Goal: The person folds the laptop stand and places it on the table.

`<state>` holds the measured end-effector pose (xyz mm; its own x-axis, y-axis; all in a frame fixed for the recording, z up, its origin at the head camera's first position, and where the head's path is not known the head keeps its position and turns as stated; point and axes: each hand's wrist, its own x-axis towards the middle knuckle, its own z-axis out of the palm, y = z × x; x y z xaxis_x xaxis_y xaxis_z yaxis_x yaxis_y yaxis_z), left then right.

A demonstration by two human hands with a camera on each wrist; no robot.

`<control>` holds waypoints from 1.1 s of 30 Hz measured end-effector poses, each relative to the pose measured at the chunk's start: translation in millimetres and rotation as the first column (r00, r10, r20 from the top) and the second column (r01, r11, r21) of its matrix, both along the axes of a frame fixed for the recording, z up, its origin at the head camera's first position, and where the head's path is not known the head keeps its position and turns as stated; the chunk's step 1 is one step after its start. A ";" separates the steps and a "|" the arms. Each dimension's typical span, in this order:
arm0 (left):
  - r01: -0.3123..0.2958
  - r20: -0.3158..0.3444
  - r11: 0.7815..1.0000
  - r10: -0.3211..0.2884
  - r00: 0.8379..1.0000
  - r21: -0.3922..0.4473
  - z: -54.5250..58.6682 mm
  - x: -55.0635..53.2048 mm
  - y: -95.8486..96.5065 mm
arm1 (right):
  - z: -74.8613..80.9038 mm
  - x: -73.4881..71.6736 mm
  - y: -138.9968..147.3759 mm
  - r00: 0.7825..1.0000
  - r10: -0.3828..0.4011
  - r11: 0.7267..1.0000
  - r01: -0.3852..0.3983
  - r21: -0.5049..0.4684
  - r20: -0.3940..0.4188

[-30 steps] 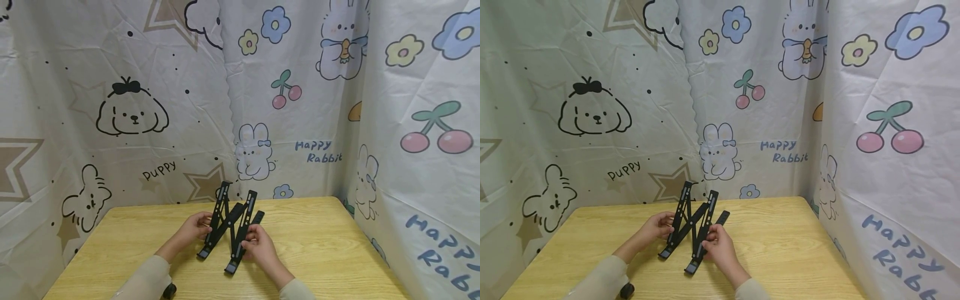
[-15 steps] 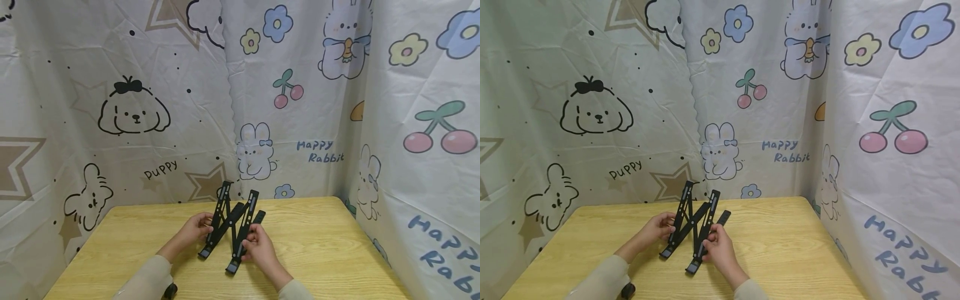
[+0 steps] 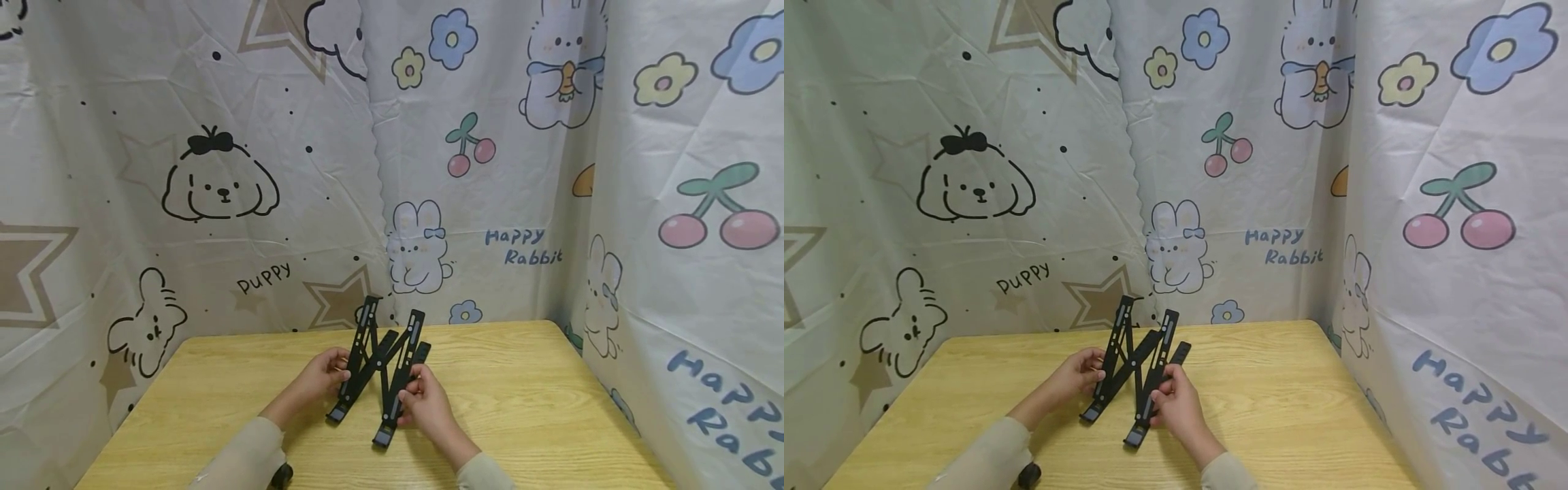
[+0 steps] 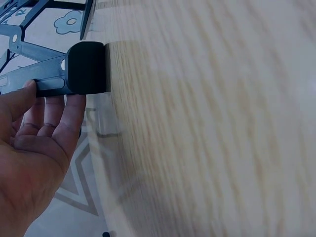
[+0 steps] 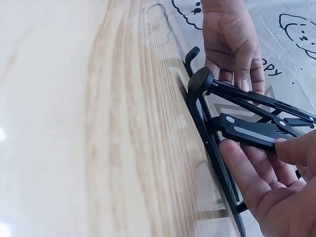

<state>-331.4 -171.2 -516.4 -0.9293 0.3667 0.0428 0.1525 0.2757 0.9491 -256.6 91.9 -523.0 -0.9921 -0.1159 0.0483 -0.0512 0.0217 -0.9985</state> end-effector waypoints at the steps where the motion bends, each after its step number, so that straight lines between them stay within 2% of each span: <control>1: -0.003 0.002 1.000 0.003 1.000 -0.001 -0.1 0.3 0.3 | -0.1 0.0 0.2 1.000 0.000 1.000 0.000 0.001 0.001; 12: -0.021 0.022 1.000 0.021 1.000 0.011 -0.4 6.7 6.2 | -0.1 -2.9 7.7 1.000 0.013 1.000 -0.013 0.009 0.020; 20: -0.031 0.031 0.999 0.030 0.999 0.009 -0.6 11.0 8.9 | 2.5 -2.9 13.7 0.998 0.057 0.998 -0.057 0.010 0.032; 27: -0.040 0.052 0.999 0.039 0.998 0.012 -2.1 10.0 9.9 | 2.6 -5.2 15.2 0.998 0.059 0.998 -0.060 0.037 0.030; 33: -0.035 0.054 0.999 0.033 0.998 0.026 -0.6 13.8 14.7 | 2.9 -11.3 21.9 0.997 0.061 0.995 -0.064 0.073 0.040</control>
